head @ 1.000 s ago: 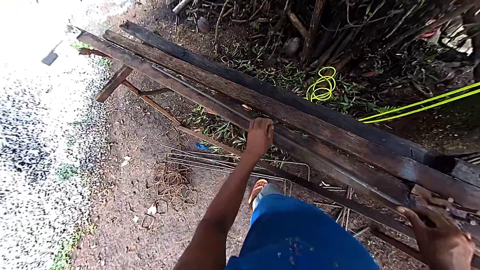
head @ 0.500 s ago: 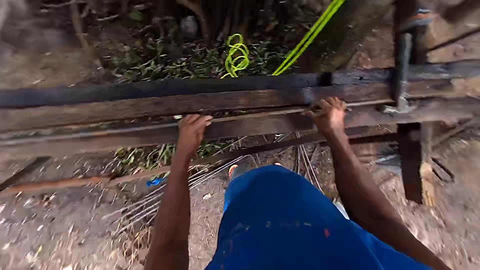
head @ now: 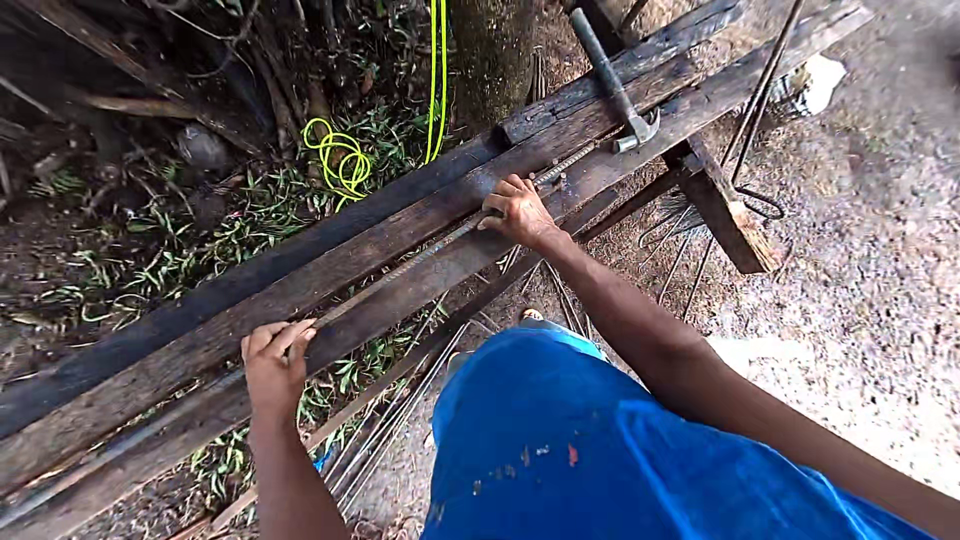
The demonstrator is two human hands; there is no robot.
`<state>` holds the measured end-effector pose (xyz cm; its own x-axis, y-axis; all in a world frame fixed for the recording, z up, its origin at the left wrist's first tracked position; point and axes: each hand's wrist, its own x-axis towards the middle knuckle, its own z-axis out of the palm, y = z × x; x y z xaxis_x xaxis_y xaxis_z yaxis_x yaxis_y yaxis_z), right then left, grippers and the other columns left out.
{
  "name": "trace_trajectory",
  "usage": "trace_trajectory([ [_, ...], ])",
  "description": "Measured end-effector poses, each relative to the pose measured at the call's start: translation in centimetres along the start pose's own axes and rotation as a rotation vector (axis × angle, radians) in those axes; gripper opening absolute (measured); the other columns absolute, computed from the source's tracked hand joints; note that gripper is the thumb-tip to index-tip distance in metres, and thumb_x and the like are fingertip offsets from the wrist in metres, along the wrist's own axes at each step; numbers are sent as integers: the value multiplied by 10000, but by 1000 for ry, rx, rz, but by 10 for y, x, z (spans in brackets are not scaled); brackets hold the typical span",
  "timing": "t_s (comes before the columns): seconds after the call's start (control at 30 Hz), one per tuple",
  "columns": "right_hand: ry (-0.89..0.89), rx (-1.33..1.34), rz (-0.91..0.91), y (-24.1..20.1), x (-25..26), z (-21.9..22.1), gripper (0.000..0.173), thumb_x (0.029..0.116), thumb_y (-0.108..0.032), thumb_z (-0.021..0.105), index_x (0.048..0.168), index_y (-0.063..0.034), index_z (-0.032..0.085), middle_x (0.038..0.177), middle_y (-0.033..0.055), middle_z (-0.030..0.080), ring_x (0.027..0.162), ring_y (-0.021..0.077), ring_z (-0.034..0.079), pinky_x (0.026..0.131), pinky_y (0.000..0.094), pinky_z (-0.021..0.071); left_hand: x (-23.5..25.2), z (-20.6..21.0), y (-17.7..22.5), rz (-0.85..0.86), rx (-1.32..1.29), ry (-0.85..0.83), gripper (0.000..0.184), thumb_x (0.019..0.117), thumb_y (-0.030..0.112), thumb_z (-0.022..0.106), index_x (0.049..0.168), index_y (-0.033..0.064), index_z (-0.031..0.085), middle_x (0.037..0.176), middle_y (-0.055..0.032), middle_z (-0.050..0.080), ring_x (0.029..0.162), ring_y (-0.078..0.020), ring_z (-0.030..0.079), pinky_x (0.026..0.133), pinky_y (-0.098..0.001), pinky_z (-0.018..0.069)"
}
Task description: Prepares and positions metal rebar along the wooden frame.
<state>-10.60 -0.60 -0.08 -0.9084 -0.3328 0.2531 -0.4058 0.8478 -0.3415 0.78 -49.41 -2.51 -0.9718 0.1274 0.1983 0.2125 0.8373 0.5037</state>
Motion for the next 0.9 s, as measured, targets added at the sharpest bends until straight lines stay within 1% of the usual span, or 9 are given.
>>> trace_trajectory([
  [0.17, 98, 169, 83, 13, -5, -14, 189, 965, -327, 700, 1013, -158, 771, 1184, 59, 703, 1202, 274, 599, 1044, 500, 466, -8, 19, -6, -16, 19, 95, 343, 1038, 356, 569, 1146, 100, 771, 1130, -224, 668, 1134, -393, 591, 1069, -529, 397],
  [0.27, 208, 233, 354, 40, -20, -61, 215, 1007, -239, 641, 1105, -78, 746, 1192, 102, 699, 1161, 225, 649, 1035, 414, 527, -12, 18, 7, -50, 72, 101, 348, 1046, 347, 550, 1176, 97, 754, 1176, -224, 682, 1175, -403, 600, 1095, -541, 397],
  [0.3, 234, 233, 464, 58, -27, -77, 247, 1027, -234, 606, 1161, -64, 725, 1205, 118, 694, 1138, 221, 666, 1020, 415, 542, -13, 18, 16, -66, 79, 117, 329, 1044, 312, 554, 1171, 81, 751, 1181, -228, 686, 1182, -410, 604, 1098, -544, 400],
  [0.4, 253, 219, 760, 116, -46, -105, 312, 1065, -239, 522, 1268, -62, 679, 1219, 162, 707, 1128, 289, 684, 1021, 516, 518, -9, 28, 51, -83, 39, 193, 304, 1037, 260, 568, 1153, 46, 751, 1172, -233, 698, 1177, -418, 612, 1088, -540, 410],
  [0.47, 163, 227, 832, 140, -54, -107, 334, 1059, -189, 517, 1340, -52, 634, 1266, 198, 685, 1164, 351, 669, 1032, 567, 501, -3, 44, 70, -87, 13, 215, 320, 1034, 287, 571, 1165, 60, 753, 1195, -220, 699, 1194, -410, 611, 1089, -548, 415],
  [0.57, 84, 208, 731, 152, -50, -98, 401, 1013, -107, 572, 1410, -49, 581, 1369, 200, 623, 1259, 344, 614, 1077, 523, 485, 10, 76, 91, -138, 41, 282, 319, 1032, 340, 569, 1160, 128, 769, 1194, -154, 717, 1193, -367, 621, 1102, -579, 372],
  [0.67, 46, 187, 584, 161, -42, -86, 455, 993, -64, 581, 1447, -85, 563, 1443, 185, 576, 1295, 341, 592, 1083, 521, 485, 16, 101, 96, -199, 192, 431, 285, 1019, 351, 583, 1096, 175, 792, 1122, -106, 745, 1152, -322, 649, 1134, -550, 339],
  [0.77, -14, 206, 491, 178, -36, -80, 382, 999, -106, 594, 1379, -112, 634, 1375, 152, 641, 1302, 331, 586, 1125, 529, 441, 17, 110, 93, -194, 306, 496, 286, 1011, 356, 573, 1068, 187, 797, 1108, -94, 751, 1139, -306, 660, 1118, -515, 365],
  [0.9, -16, 306, 484, 193, -39, -84, 311, 994, -192, 662, 1301, -162, 699, 1346, 100, 667, 1281, 270, 612, 1117, 524, 457, 19, 112, 100, -208, 337, 503, 318, 1018, 358, 543, 1061, 171, 796, 1107, -101, 749, 1148, -308, 654, 1122, -495, 358],
])
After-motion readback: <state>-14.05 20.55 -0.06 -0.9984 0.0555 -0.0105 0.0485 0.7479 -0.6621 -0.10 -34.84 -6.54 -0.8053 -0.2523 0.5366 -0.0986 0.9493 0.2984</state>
